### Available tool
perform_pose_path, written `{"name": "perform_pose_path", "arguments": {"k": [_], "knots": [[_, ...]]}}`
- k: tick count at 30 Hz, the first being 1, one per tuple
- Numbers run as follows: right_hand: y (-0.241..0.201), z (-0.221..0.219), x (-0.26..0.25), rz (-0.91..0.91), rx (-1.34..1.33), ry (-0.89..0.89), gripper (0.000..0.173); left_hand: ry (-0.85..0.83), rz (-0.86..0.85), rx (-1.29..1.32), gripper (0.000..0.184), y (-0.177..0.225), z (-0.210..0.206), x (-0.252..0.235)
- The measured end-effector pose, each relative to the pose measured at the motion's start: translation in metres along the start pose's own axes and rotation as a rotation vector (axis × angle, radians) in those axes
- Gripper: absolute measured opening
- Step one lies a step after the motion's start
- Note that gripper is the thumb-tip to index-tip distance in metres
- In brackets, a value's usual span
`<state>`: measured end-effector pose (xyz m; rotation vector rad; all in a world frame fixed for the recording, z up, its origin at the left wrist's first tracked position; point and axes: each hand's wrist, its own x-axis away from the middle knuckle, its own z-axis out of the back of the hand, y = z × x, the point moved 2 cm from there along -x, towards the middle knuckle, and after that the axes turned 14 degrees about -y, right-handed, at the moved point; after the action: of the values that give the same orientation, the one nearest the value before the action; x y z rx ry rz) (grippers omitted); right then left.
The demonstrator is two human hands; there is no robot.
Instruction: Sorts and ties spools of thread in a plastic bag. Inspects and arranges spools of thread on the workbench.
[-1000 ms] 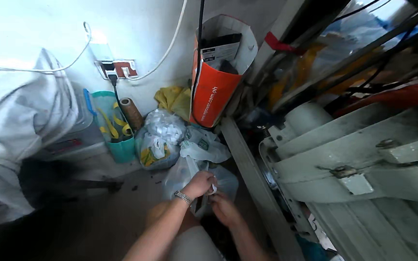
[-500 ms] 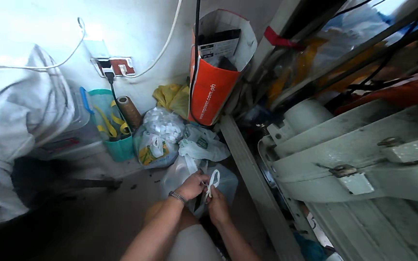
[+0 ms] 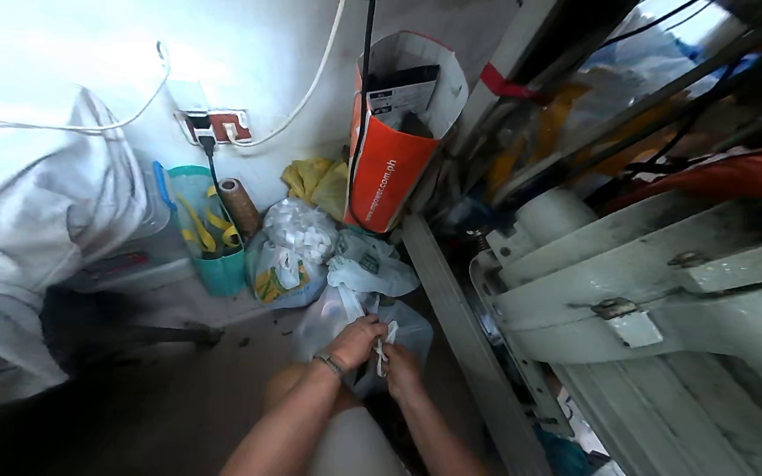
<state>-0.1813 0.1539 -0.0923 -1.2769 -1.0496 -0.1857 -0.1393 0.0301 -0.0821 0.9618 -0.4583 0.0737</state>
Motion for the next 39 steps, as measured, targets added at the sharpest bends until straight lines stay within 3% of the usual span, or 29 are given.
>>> {"name": "perform_pose_path", "arguments": {"k": [4, 7, 11, 17, 20, 25, 30, 33, 39], "knots": [[-0.002, 0.000, -0.006, -0.025, 0.186, 0.010, 0.018, 0.043, 0.003, 0.050, 0.021, -0.002, 0.000, 0.002], [0.010, 0.001, -0.005, 0.120, 0.315, 0.046, 0.020, 0.100, 0.112, 0.141, 0.020, 0.001, 0.003, 0.005], [0.022, -0.008, 0.002, 0.314, 0.132, 0.035, 0.014, 0.112, 0.185, 0.206, 0.017, 0.000, 0.004, 0.008], [0.011, -0.017, 0.007, 0.094, -0.366, -0.059, 0.011, 0.134, 0.282, 0.173, 0.018, 0.006, 0.003, 0.009], [0.009, -0.020, 0.013, -0.015, -0.490, -0.090, 0.013, 0.086, 0.357, 0.086, 0.022, 0.017, 0.002, 0.009], [0.012, -0.019, 0.008, -0.041, -0.443, -0.150, 0.015, 0.029, 0.426, 0.044, 0.023, 0.021, -0.002, 0.008], [0.013, -0.023, 0.002, 0.019, -0.313, -0.054, 0.008, 0.009, 0.431, -0.022, 0.024, 0.029, -0.004, 0.008], [0.013, -0.025, -0.001, 0.086, -0.210, -0.003, 0.008, 0.079, 0.459, 0.022, 0.025, 0.026, 0.001, 0.010], [0.025, -0.016, -0.001, 0.105, -0.055, -0.009, 0.023, 0.212, 0.613, 0.206, 0.026, 0.004, 0.007, 0.009]]}}
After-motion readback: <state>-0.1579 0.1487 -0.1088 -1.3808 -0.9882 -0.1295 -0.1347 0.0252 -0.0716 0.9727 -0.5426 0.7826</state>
